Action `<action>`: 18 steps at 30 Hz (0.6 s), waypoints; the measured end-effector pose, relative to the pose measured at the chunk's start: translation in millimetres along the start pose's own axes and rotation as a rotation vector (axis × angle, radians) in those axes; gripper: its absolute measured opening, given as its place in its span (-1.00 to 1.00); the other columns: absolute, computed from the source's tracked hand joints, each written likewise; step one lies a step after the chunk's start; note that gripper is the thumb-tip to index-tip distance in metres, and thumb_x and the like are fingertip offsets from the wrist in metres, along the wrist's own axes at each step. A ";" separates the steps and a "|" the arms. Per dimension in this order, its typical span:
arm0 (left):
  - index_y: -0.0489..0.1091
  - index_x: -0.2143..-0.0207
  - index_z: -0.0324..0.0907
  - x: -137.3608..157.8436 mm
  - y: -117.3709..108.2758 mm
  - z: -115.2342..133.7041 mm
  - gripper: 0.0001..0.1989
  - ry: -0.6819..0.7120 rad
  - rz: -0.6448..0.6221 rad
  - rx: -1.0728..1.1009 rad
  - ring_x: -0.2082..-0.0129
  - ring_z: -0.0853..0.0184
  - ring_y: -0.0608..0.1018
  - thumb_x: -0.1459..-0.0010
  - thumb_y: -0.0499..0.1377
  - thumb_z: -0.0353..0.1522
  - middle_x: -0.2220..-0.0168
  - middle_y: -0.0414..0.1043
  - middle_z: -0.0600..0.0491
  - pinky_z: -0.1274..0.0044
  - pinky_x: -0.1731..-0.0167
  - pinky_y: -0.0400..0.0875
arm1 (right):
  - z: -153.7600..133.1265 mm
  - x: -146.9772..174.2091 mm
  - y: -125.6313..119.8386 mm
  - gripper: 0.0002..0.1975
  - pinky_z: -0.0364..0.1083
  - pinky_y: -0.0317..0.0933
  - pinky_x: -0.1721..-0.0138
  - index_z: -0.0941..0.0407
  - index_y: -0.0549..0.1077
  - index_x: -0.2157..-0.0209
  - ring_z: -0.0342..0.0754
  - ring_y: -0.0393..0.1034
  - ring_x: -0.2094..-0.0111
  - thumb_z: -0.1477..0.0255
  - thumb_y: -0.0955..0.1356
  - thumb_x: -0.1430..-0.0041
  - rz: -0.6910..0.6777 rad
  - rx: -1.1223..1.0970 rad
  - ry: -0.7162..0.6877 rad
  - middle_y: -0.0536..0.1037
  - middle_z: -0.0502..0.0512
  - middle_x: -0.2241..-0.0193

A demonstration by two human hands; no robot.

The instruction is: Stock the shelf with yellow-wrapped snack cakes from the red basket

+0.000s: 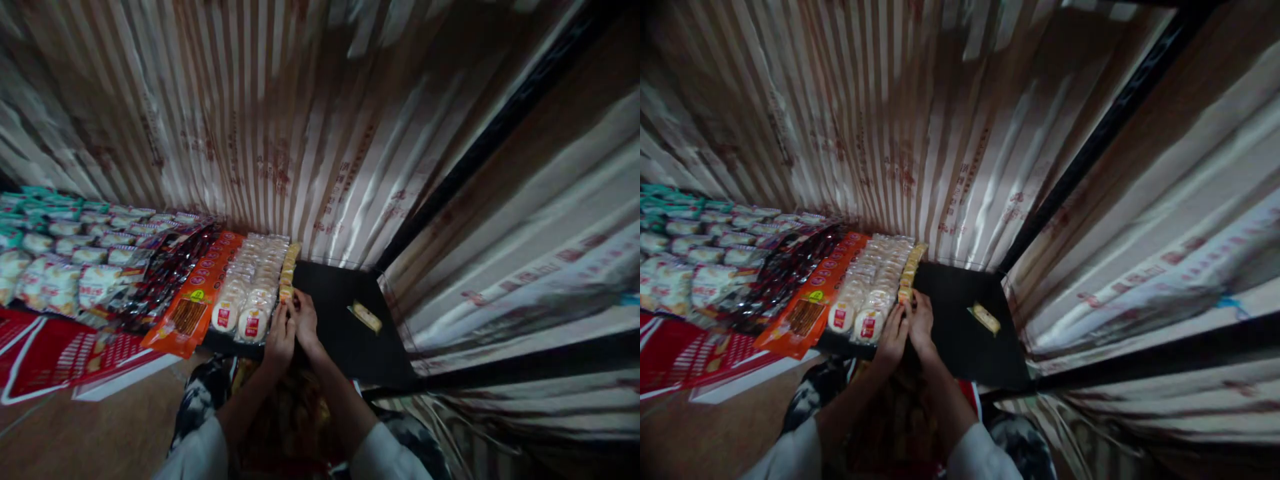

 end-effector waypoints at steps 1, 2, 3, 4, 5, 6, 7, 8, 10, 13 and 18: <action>0.22 -0.14 -0.27 -1.7 2.2 -3.1 -0.53 -0.003 0.002 0.012 -0.23 0.21 0.24 -0.20 -0.05 -0.32 -0.21 0.20 -0.15 0.29 -0.23 0.10 | 2.0 -0.9 1.7 -0.63 -0.05 0.36 0.21 0.11 0.46 0.07 -0.04 0.43 0.30 0.33 0.32 -0.06 -0.001 -0.009 -0.001 0.48 0.15 0.17; 0.23 -0.14 -0.28 -3.1 4.4 -6.1 -0.53 -0.003 0.003 0.024 -0.22 0.21 0.24 -0.20 -0.05 -0.31 -0.20 0.20 -0.15 0.30 -0.23 0.10 | 4.2 -1.3 3.2 -0.63 -0.04 0.36 0.22 0.11 0.46 0.07 -0.04 0.43 0.30 0.34 0.32 -0.06 -0.003 -0.017 0.002 0.48 0.14 0.18; 0.23 -0.14 -0.28 -4.2 6.4 -8.8 -0.53 -0.002 0.006 0.036 -0.22 0.21 0.25 -0.20 -0.06 -0.31 -0.21 0.20 -0.15 0.30 -0.24 0.10 | 6.4 -1.2 4.5 -0.63 -0.04 0.37 0.23 0.10 0.45 0.07 -0.04 0.43 0.30 0.34 0.31 -0.06 -0.006 -0.025 0.005 0.48 0.14 0.18; 0.23 -0.14 -0.28 -5.0 7.9 -11.1 -0.53 0.001 0.010 0.047 -0.22 0.22 0.24 -0.20 -0.06 -0.32 -0.21 0.20 -0.14 0.31 -0.24 0.10 | 8.5 -0.7 5.4 -0.63 -0.04 0.37 0.23 0.10 0.45 0.06 -0.04 0.43 0.29 0.35 0.31 -0.06 -0.007 -0.029 0.008 0.48 0.14 0.18; 0.23 -0.14 -0.27 -5.4 8.8 -12.9 -0.53 0.003 0.016 0.057 -0.23 0.23 0.24 -0.20 -0.06 -0.32 -0.21 0.20 -0.12 0.32 -0.24 0.10 | 10.3 -0.1 6.0 -0.62 -0.04 0.37 0.23 0.10 0.44 0.06 -0.04 0.44 0.28 0.35 0.31 -0.06 -0.007 -0.031 0.010 0.47 0.14 0.18; 0.23 -0.14 -0.25 -5.7 9.2 -14.2 -0.54 0.004 0.023 0.065 -0.23 0.24 0.23 -0.21 -0.06 -0.32 -0.21 0.19 -0.11 0.33 -0.25 0.09 | 11.7 0.5 6.3 -0.62 -0.04 0.38 0.23 0.11 0.44 0.05 -0.03 0.44 0.27 0.35 0.31 -0.06 -0.004 -0.033 0.011 0.47 0.15 0.18; 0.23 -0.14 -0.24 -5.8 9.2 -15.2 -0.54 0.002 0.024 0.069 -0.23 0.25 0.23 -0.21 -0.06 -0.32 -0.22 0.19 -0.10 0.34 -0.25 0.08 | 13.1 1.1 6.7 -0.60 -0.04 0.38 0.23 0.12 0.43 0.04 -0.02 0.44 0.26 0.36 0.30 -0.06 -0.002 -0.039 0.014 0.46 0.17 0.17; 0.23 -0.14 -0.24 -5.9 9.2 -15.7 -0.54 -0.003 0.018 0.069 -0.24 0.26 0.22 -0.21 -0.06 -0.32 -0.22 0.19 -0.09 0.34 -0.25 0.07 | 14.6 1.6 7.2 -0.60 -0.04 0.38 0.23 0.13 0.42 0.03 -0.02 0.44 0.26 0.36 0.30 -0.06 0.000 -0.050 0.020 0.46 0.18 0.16; 0.22 -0.15 -0.25 -6.4 9.1 -15.1 -0.54 -0.005 -0.011 0.061 -0.24 0.26 0.21 -0.22 -0.07 -0.33 -0.23 0.17 -0.10 0.34 -0.26 0.06 | 17.2 2.4 9.4 -0.59 -0.04 0.38 0.23 0.14 0.41 0.02 -0.02 0.44 0.25 0.38 0.30 -0.05 -0.003 -0.085 0.036 0.45 0.20 0.15; 0.22 -0.15 -0.27 -8.0 7.9 -11.6 -0.54 0.014 -0.056 0.049 -0.25 0.25 0.19 -0.22 -0.07 -0.35 -0.24 0.14 -0.12 0.32 -0.26 0.06 | 18.5 4.2 14.9 -0.60 -0.05 0.38 0.21 0.14 0.42 0.04 -0.01 0.44 0.21 0.43 0.28 -0.03 -0.015 -0.122 0.040 0.46 0.18 0.17; 0.24 -0.13 -0.33 -9.7 3.7 -8.0 -0.53 0.027 -0.069 0.016 -0.26 0.21 0.16 -0.23 -0.10 -0.34 -0.24 0.13 -0.18 0.27 -0.25 0.05 | 17.6 10.3 2.2 -0.62 -0.02 0.35 0.16 0.13 0.41 0.03 0.01 0.40 0.15 0.41 0.25 -0.10 0.055 0.000 -0.037 0.47 0.21 0.13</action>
Point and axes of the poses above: each hand's wrist, its own x-axis away from the middle knuckle, its own y-axis out of the palm, z = x × y, the point moved 7 cm from there along -x, towards the middle knuckle
